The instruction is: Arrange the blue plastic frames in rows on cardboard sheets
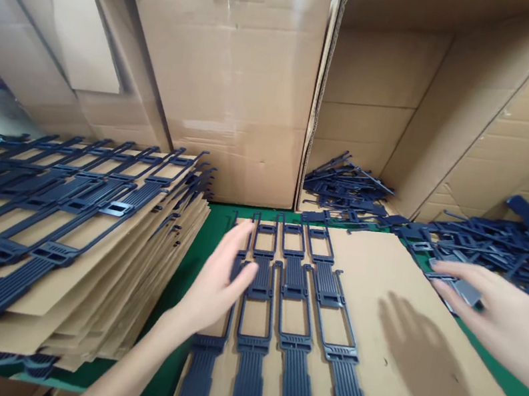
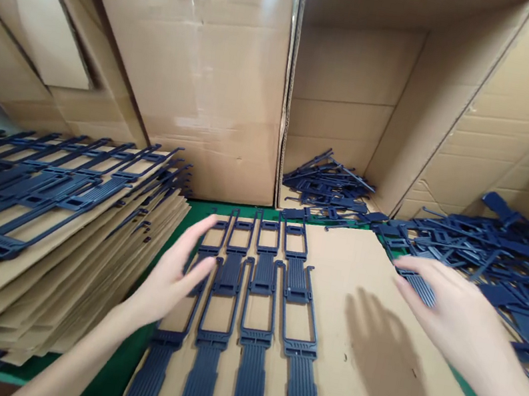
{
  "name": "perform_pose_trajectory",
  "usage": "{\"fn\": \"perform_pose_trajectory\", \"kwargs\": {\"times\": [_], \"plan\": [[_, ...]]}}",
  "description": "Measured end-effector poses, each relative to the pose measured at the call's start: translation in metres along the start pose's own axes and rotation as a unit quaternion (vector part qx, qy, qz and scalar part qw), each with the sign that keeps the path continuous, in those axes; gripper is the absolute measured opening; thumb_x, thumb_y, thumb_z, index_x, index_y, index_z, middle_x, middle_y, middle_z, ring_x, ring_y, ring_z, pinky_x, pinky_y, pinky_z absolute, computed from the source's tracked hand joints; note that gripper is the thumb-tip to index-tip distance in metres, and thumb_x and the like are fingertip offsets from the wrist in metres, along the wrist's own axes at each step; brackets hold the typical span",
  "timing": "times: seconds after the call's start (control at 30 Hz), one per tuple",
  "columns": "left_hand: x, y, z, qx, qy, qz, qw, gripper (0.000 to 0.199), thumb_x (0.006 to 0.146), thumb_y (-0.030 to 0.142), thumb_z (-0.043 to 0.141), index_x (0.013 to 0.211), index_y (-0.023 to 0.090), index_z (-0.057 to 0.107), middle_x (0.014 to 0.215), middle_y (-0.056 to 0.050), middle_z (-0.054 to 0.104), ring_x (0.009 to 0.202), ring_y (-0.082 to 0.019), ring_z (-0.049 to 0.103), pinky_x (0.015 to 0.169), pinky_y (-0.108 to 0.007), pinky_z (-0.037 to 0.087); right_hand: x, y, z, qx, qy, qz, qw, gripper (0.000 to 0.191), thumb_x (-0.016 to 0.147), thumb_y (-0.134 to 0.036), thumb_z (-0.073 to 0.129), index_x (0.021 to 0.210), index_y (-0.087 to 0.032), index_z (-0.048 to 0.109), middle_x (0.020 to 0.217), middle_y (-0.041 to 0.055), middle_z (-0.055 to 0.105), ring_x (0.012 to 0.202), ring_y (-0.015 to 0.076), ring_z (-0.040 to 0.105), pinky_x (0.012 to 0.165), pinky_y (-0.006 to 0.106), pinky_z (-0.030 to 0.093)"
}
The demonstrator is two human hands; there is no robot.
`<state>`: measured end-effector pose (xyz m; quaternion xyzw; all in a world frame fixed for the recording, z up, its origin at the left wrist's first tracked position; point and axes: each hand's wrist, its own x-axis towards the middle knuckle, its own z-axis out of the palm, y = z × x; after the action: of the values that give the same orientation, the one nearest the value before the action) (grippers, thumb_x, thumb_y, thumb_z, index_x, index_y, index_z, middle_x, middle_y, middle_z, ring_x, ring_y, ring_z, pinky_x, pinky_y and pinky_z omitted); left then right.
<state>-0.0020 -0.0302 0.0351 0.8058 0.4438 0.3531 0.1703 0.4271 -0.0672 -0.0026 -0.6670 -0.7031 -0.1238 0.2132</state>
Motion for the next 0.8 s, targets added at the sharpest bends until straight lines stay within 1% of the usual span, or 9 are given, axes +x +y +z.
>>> {"fn": "perform_pose_trajectory", "kwargs": {"times": [0.03,0.1,0.13,0.2,0.3,0.43,0.53,0.63,0.8], "plan": [[0.016,0.008,0.004,0.046,-0.083,0.057,0.994,0.051,0.095,0.036,0.043,0.143,0.025,0.03,0.154,-0.006,0.022,0.142,-0.022,0.017,0.116,-0.042,0.015,0.026,-0.007,0.004,0.0,-0.031,-0.019,0.999,0.028,0.09,-0.049,0.038,0.101,-0.032,0.057,0.109,0.0017,0.066,0.098,0.0247,0.063,0.081,0.037,0.051],[0.049,0.019,0.018,0.123,-0.201,0.156,0.959,0.054,0.093,0.042,0.046,0.143,0.025,0.032,0.154,-0.007,0.021,0.143,-0.024,0.012,0.116,-0.045,0.009,0.072,-0.014,0.022,-0.053,-0.083,-0.044,0.994,0.028,0.09,-0.038,0.038,0.1,-0.024,0.06,0.109,0.0064,0.066,0.098,0.0245,0.062,0.08,0.035,0.049],[0.064,0.022,0.028,0.15,-0.236,0.181,0.943,0.057,0.093,0.046,0.046,0.143,0.023,0.032,0.154,-0.008,0.022,0.143,-0.026,0.01,0.116,-0.047,0.007,0.09,-0.013,0.034,-0.097,-0.107,-0.05,0.988,0.028,0.089,-0.032,0.039,0.102,-0.021,0.061,0.11,0.0077,0.065,0.096,0.0242,0.063,0.076,0.034,0.049],[0.088,0.024,0.053,0.194,-0.281,0.186,0.921,0.064,0.091,0.056,0.043,0.144,0.021,0.031,0.154,-0.011,0.021,0.143,-0.029,0.01,0.115,-0.05,0.007,0.116,-0.006,0.06,-0.125,-0.112,-0.044,0.985,0.028,0.085,-0.022,0.042,0.103,-0.017,0.062,0.109,0.0122,0.065,0.094,0.0268,0.062,0.072,0.035,0.047],[0.11,0.016,0.092,0.23,-0.272,0.185,0.916,0.074,0.088,0.066,0.036,0.145,0.019,0.031,0.153,-0.014,0.02,0.142,-0.035,0.007,0.113,-0.054,0.005,0.137,0.01,0.092,-0.142,-0.116,-0.062,0.981,0.03,0.081,-0.014,0.044,0.105,-0.016,0.062,0.106,0.0132,0.065,0.097,0.0275,0.06,0.074,0.034,0.044],[0.112,-0.002,0.125,0.233,-0.255,0.169,0.923,0.08,0.083,0.074,0.032,0.145,0.023,0.031,0.155,-0.012,0.015,0.141,-0.04,0.005,0.111,-0.057,0.005,0.151,0.027,0.114,-0.14,-0.11,-0.094,0.98,0.035,0.079,-0.011,0.043,0.109,-0.014,0.06,0.104,0.0138,0.066,0.096,0.0258,0.059,0.08,0.035,0.041],[0.105,-0.014,0.133,0.223,-0.257,0.171,0.925,0.079,0.084,0.075,0.027,0.145,0.026,0.031,0.155,-0.01,0.014,0.141,-0.04,0.003,0.111,-0.058,0.005,0.158,0.035,0.122,-0.125,-0.105,-0.122,0.979,0.034,0.079,-0.01,0.043,0.107,-0.015,0.062,0.1,0.0112,0.067,0.092,0.0235,0.06,0.082,0.034,0.04],[0.101,-0.019,0.134,0.218,-0.257,0.171,0.926,0.077,0.086,0.073,0.023,0.146,0.025,0.029,0.155,-0.01,0.015,0.141,-0.039,0.0,0.111,-0.058,0.004,0.161,0.041,0.124,-0.11,-0.094,-0.149,0.978,0.032,0.082,-0.013,0.042,0.106,-0.017,0.063,0.097,0.0086,0.068,0.093,0.0224,0.059,0.083,0.033,0.039],[0.099,-0.016,0.132,0.22,-0.265,0.164,0.924,0.077,0.087,0.073,0.022,0.146,0.025,0.028,0.156,-0.009,0.014,0.141,-0.039,0.0,0.111,-0.058,0.002,0.159,0.048,0.108,-0.105,-0.024,-0.153,0.982,0.03,0.091,-0.023,0.038,0.105,-0.015,0.064,0.097,0.0103,0.067,0.092,0.023,0.058,0.084,0.033,0.038]]}}
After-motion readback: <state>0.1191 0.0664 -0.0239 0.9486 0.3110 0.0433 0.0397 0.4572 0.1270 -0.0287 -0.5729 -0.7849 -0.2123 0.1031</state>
